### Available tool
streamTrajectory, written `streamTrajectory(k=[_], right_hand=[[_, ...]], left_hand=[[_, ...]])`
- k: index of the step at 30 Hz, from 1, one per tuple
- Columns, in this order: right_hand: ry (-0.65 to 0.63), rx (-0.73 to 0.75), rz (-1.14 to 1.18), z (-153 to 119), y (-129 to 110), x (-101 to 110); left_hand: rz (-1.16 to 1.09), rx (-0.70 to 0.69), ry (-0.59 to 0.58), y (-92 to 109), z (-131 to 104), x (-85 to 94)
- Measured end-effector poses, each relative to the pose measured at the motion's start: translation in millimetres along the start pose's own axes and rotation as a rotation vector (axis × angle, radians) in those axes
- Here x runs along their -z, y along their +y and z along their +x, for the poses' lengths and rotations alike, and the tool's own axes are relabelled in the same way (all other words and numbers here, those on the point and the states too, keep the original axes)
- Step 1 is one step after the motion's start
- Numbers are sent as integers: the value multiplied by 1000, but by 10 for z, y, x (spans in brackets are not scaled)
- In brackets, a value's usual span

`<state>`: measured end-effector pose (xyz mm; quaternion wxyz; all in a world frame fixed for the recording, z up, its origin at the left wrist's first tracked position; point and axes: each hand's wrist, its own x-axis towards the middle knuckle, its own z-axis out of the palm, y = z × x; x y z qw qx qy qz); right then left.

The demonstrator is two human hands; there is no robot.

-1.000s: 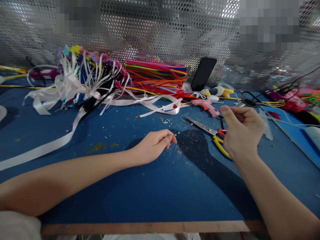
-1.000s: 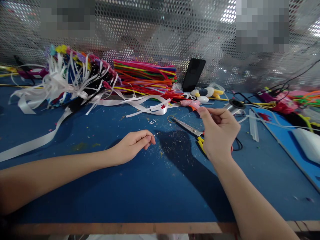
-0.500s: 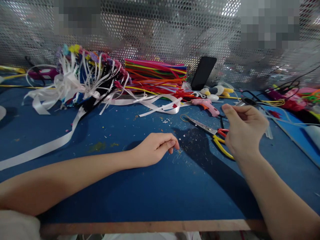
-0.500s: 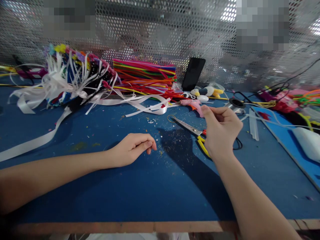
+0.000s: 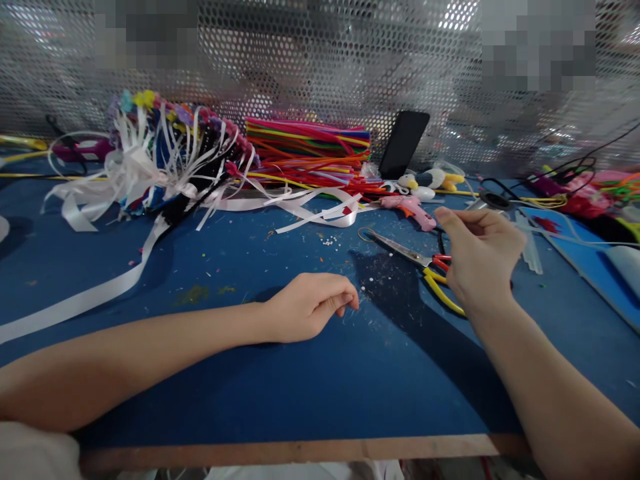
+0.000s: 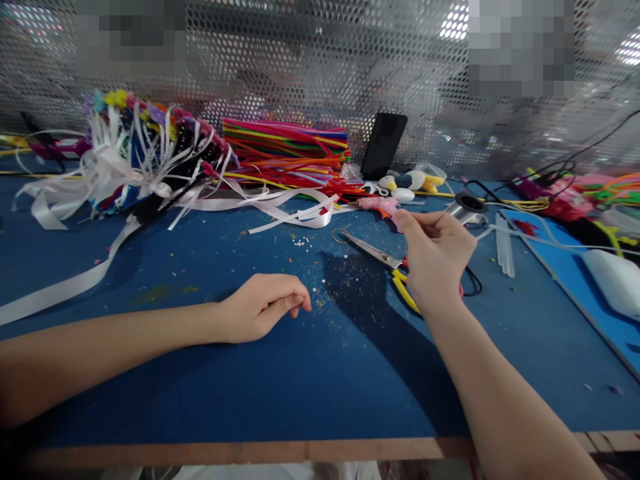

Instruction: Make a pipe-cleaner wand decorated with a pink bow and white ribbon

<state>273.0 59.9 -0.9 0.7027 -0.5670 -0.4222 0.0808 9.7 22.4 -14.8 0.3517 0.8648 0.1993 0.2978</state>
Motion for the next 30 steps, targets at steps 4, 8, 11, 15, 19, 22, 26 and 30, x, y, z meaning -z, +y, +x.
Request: streamTrajectory(k=[4,8,11,15,19,22,26,30], right_hand=[[-134,61,-154,4,-9,47],[-282,207,-302,-28,-35,84],[-332,177,-230,-76,-21,80],[-421,206,-195,-162,-39,64],[-514,220,-221,-250,-103,61],[-543,219,-212,-308,-155,60],[-611,184,-179,-404,-233,61],[-702,127,-145,-514,-285,53]], left_hand=[[17,-6,2,18,-5,-5],[9,21,20,40,-1,7],[22,-5,0,46,7,28],[31,-21,-85,43,30,72],[-59,77,-61,25,45,87],[-47,294,65,4,46,58],[-16,300,86,-14,52,19],[-39,76,-25,-12,63,29]])
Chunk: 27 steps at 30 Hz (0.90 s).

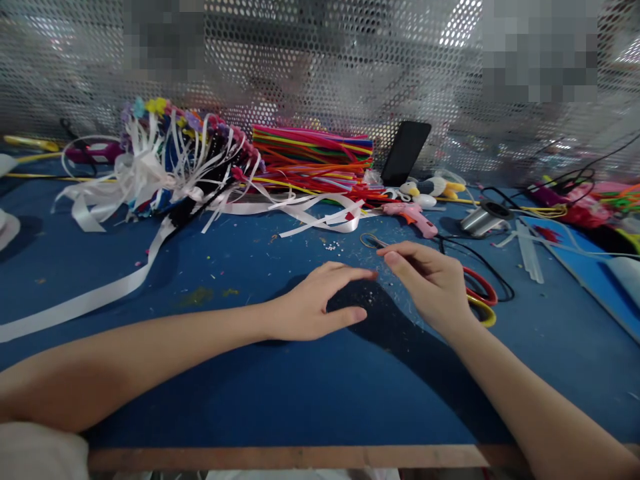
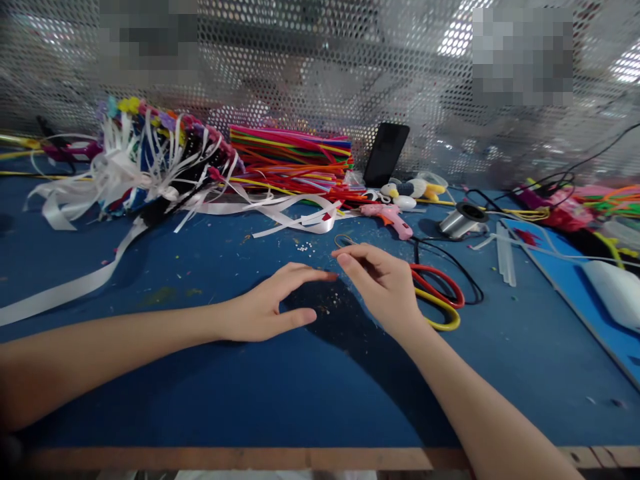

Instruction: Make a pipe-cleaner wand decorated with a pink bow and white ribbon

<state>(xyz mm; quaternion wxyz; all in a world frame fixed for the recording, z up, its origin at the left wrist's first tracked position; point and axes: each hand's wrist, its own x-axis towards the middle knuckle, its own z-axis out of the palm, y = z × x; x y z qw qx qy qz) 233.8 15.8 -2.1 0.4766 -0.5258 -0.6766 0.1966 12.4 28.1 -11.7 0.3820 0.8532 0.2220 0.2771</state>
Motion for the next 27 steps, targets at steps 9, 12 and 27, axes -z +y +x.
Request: streamTrajectory(k=[9,12,27], right_hand=[[-198,-6,25,-12,-64,-30],[-224,-60,13,-1,-74,-20],[-244,-338,815,41,-131,10]], left_hand=[[-216,80,85,-51,12,30],[-471,206,157,-92,33,-3],[-582,258,233,-159,72,-61]])
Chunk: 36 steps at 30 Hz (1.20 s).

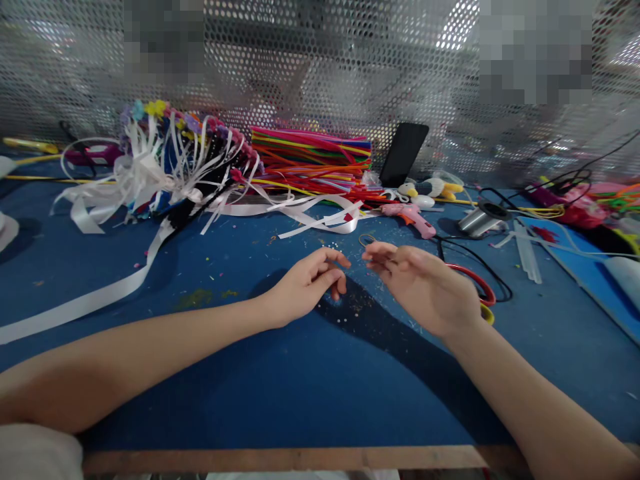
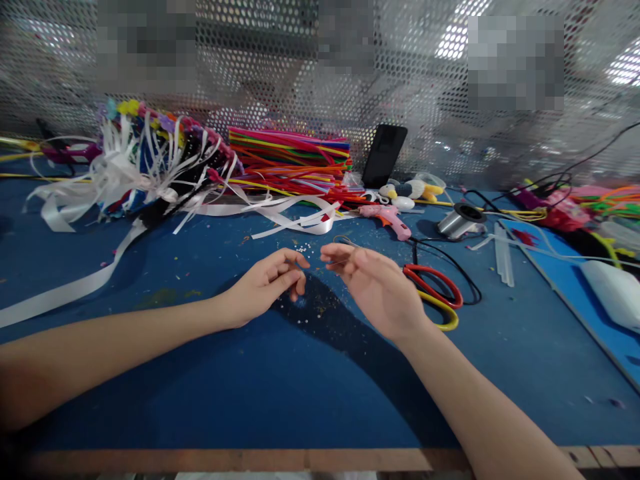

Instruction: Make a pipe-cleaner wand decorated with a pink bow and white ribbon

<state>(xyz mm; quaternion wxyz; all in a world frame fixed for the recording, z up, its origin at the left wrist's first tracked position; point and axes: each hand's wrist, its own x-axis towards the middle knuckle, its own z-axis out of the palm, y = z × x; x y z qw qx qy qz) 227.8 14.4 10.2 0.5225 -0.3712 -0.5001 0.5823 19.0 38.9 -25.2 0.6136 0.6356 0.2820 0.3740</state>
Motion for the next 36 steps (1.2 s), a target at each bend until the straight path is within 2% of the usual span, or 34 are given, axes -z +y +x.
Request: streamTrajectory(k=[3,6,8,12,14,19,25,28,31,34,36], right_hand=[[76,-18,145,20,-74,54],[193,18,53,48,-118,111],[210,8,-27,60,-120,108],[168,-76,-45,44,-60,2],[127,-77,-15,17,-13,-61],[99,-62,-54,-40,72,-154],[214,-51,-91,-72,115,-223],[207,-129,-142,-98,155,-248],[138,-188,-175,-121,210,-261],[76,-210,-197,-130,244,-263],[43,-208,-257,-129,246,-260]], left_hand=[[112,6,-2,-12,1,9],[242,23,40,-12,-21,28],[303,41,96,-3,-43,37],[404,38,222,38,-75,30],[436,10,244,64,-77,18],[482,-99,117,97,-65,5],[593,-261,111,88,-71,6],[577,-242,134,75,-70,10],[529,-257,160,56,-67,23],[454,-260,159,35,-62,39],[370,-211,173,24,-56,46]])
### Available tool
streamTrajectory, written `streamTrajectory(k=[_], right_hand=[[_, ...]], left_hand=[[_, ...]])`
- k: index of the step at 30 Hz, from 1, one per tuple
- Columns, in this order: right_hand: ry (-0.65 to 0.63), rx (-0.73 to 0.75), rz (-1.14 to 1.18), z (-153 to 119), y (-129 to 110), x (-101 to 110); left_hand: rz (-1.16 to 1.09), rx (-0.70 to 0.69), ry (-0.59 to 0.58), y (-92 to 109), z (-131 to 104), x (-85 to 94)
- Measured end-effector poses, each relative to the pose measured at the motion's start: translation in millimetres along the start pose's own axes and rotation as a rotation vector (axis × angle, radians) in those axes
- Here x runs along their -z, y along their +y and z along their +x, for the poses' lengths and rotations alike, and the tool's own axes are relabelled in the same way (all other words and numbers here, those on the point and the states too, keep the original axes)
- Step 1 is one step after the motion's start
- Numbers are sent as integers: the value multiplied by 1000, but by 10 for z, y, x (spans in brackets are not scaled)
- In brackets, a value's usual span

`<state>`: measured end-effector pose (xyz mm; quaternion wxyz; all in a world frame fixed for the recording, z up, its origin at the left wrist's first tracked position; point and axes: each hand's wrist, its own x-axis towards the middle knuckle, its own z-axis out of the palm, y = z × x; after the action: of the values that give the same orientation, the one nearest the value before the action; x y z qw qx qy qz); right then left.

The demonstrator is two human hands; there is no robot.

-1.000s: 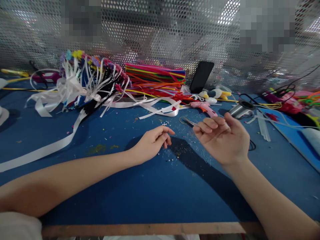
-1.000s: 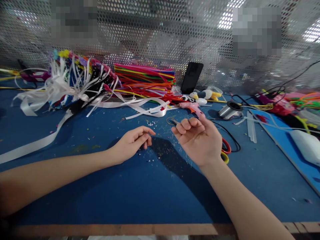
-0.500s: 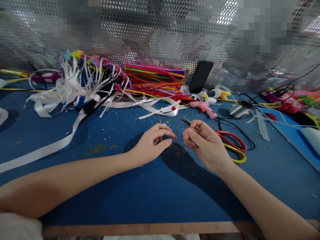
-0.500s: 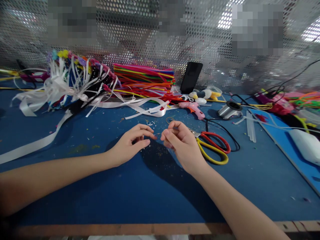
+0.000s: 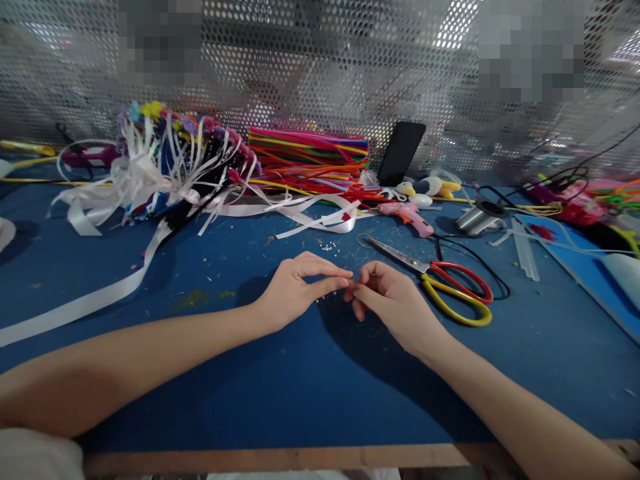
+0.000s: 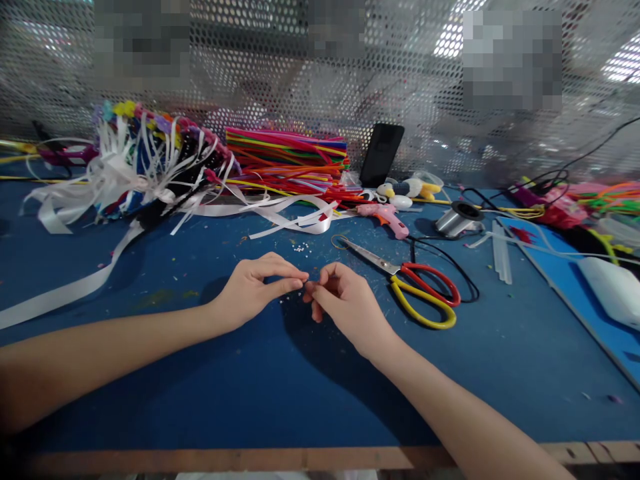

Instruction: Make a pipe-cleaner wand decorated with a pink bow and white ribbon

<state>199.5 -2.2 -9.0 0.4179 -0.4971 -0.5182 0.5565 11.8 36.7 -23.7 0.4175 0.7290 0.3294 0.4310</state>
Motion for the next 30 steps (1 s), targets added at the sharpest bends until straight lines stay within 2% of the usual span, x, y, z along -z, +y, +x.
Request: streamTrajectory(k=[4,10,13,14,16,18,23,27,30], right_hand=[[-41,9,-143,-13,-7,6],[-94,33,-352,-53,-4,-1],[-145,99,-475,-24,-81,94],[-116,157,-532,-3,-119,156],[23,278,-647,48,-199,320],[122,327,-789,102,-263,509],[-92,219,-1141,191,-284,857],[-190,189,-1233,227,-223,934],[-227,222,-1266,242,-185,949]], left_hand=[[-142,143,28,-14,12,2],[-182,169,77,-40,31,0],[-263,219,81,-52,43,-10],[-291,239,86,-54,46,-14],[-331,275,97,-56,51,-21],[-347,298,106,-53,51,-28],[-295,323,100,-44,43,-38],[-277,322,74,-42,31,-32],[-306,299,55,-44,22,-26]])
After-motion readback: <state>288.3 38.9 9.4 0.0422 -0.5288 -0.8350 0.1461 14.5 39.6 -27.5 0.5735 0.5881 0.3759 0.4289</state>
